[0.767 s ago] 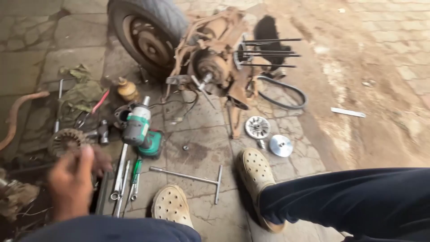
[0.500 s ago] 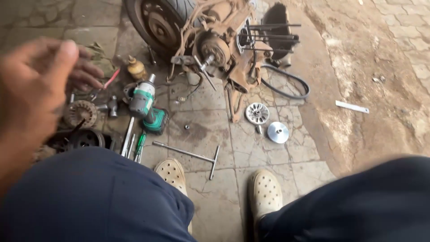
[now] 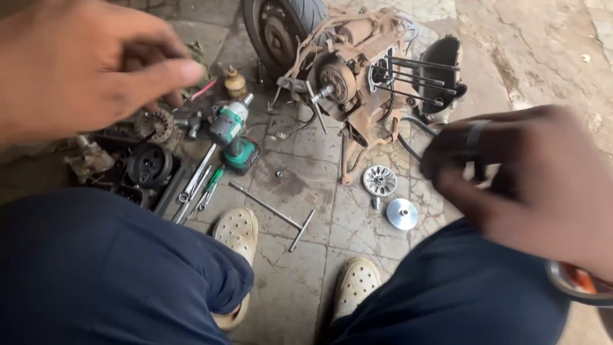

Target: The person disassembles a scooter engine by using a hammer and a metal rod to loosen a bolt, then pulls off the flywheel by hand.

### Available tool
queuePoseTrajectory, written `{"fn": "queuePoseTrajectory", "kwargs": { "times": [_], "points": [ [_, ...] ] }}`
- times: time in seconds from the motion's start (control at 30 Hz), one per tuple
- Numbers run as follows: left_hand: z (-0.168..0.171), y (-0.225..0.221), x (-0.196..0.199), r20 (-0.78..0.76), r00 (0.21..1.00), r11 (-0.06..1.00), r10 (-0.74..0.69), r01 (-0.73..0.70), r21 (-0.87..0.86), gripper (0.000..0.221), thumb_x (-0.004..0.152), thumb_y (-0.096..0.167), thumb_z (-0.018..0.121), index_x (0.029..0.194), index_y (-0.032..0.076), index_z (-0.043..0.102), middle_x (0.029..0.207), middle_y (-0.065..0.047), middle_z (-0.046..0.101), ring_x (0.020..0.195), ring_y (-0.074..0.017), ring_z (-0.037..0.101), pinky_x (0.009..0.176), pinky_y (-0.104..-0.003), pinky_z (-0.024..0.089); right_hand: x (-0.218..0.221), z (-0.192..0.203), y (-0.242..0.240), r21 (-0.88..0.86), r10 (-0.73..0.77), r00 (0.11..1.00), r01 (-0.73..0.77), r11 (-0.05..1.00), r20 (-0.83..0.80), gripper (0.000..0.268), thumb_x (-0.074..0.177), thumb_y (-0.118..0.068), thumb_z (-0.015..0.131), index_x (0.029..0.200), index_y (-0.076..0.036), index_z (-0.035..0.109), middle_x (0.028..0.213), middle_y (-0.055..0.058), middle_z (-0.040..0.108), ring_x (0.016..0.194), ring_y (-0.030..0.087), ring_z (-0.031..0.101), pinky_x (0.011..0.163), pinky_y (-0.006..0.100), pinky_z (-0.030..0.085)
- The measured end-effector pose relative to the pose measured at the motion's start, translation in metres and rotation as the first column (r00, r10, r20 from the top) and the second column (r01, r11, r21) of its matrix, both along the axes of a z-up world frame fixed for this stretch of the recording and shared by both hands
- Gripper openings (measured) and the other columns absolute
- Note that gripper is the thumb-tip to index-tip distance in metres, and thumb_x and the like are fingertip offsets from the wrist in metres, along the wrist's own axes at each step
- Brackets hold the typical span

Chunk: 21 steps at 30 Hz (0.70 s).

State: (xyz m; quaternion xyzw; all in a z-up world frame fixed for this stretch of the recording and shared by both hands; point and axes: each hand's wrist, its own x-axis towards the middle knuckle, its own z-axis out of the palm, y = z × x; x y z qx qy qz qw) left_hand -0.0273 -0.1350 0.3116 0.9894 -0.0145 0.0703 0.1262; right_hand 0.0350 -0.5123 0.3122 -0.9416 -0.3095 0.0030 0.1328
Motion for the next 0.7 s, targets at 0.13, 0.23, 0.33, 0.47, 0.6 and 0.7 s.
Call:
{"fn": "queuePoseTrajectory", "kwargs": {
  "times": [0.13, 0.23, 0.33, 0.47, 0.6, 0.7],
  "points": [
    [0.033, -0.061, 0.015, -0.303, 0.920, 0.839, 0.248, -0.047, 0.542, 0.048, 0.100, 0.056, 0.048, 0.131, 0.025, 0.067, 0.090, -0.009, 0.078, 0.077, -0.0240, 0.078, 0.079, -0.044, 0.061, 0.003, -0.001, 0.013, 0.081, 0.374, 0.920, -0.384, 0.920, 0.114, 0.016, 0.078, -0.020, 0.074, 0.082, -0.005, 0.077, 0.059, 0.008, 0.068, 0.039, 0.021, 0.059, 0.042, 0.034, 0.046],
    [0.021, -0.069, 0.048, -0.266, 0.961, 0.879, 0.077, 0.061, 0.473, 0.052, 0.105, 0.061, 0.048, 0.136, 0.022, 0.063, 0.100, -0.014, 0.075, 0.095, -0.0300, 0.072, 0.089, -0.052, 0.056, 0.017, 0.002, 0.040, 0.014, 0.358, 0.915, -0.367, 0.930, 0.187, 0.019, 0.086, -0.024, 0.073, 0.082, -0.008, 0.081, 0.050, 0.010, 0.064, 0.035, 0.026, 0.054, 0.042, 0.040, 0.043],
    [0.003, -0.071, 0.081, -0.238, 0.970, 0.945, -0.042, 0.115, 0.305, 0.048, 0.099, 0.056, 0.057, 0.123, 0.016, 0.070, 0.108, -0.018, 0.073, 0.105, -0.0367, 0.069, 0.095, -0.057, 0.051, 0.047, -0.008, 0.065, -0.091, 0.310, 0.916, -0.297, 0.951, 0.256, 0.036, 0.096, -0.030, 0.071, 0.069, -0.006, 0.076, 0.054, 0.014, 0.063, 0.045, 0.028, 0.059, 0.054, 0.039, 0.051],
    [-0.067, -0.050, 0.136, -0.181, 0.976, 0.964, -0.121, 0.159, 0.212, 0.046, 0.096, 0.052, 0.062, 0.122, 0.014, 0.070, 0.111, -0.023, 0.071, 0.108, -0.0420, 0.066, 0.092, -0.057, 0.051, 0.105, -0.049, 0.071, 0.004, 0.322, 0.904, -0.336, 0.942, 0.281, 0.023, 0.094, -0.026, 0.071, 0.084, -0.007, 0.079, 0.065, 0.016, 0.068, 0.052, 0.028, 0.063, 0.059, 0.040, 0.053],
    [-0.120, -0.019, 0.168, -0.270, 0.958, 0.950, -0.101, 0.174, 0.260, 0.053, 0.093, 0.054, 0.068, 0.117, 0.006, 0.072, 0.115, -0.021, 0.071, 0.110, -0.0380, 0.068, 0.092, -0.053, 0.053, 0.161, -0.092, 0.035, -0.256, 0.082, 0.996, -0.068, 0.964, 0.044, 0.030, 0.100, -0.032, 0.064, 0.095, -0.008, 0.080, 0.082, 0.014, 0.074, 0.065, 0.024, 0.073, 0.069, 0.038, 0.059],
    [-0.131, 0.002, 0.177, -0.399, 0.916, 0.946, -0.041, 0.164, 0.280, 0.053, 0.090, 0.053, 0.071, 0.118, 0.007, 0.074, 0.115, -0.017, 0.073, 0.110, -0.0359, 0.069, 0.093, -0.052, 0.054, 0.186, -0.106, 0.008, -0.312, -0.066, 0.987, 0.017, 0.950, -0.148, 0.028, 0.099, -0.035, 0.062, 0.108, -0.015, 0.079, 0.094, 0.010, 0.079, 0.072, 0.022, 0.077, 0.075, 0.039, 0.061]
  ]
}}
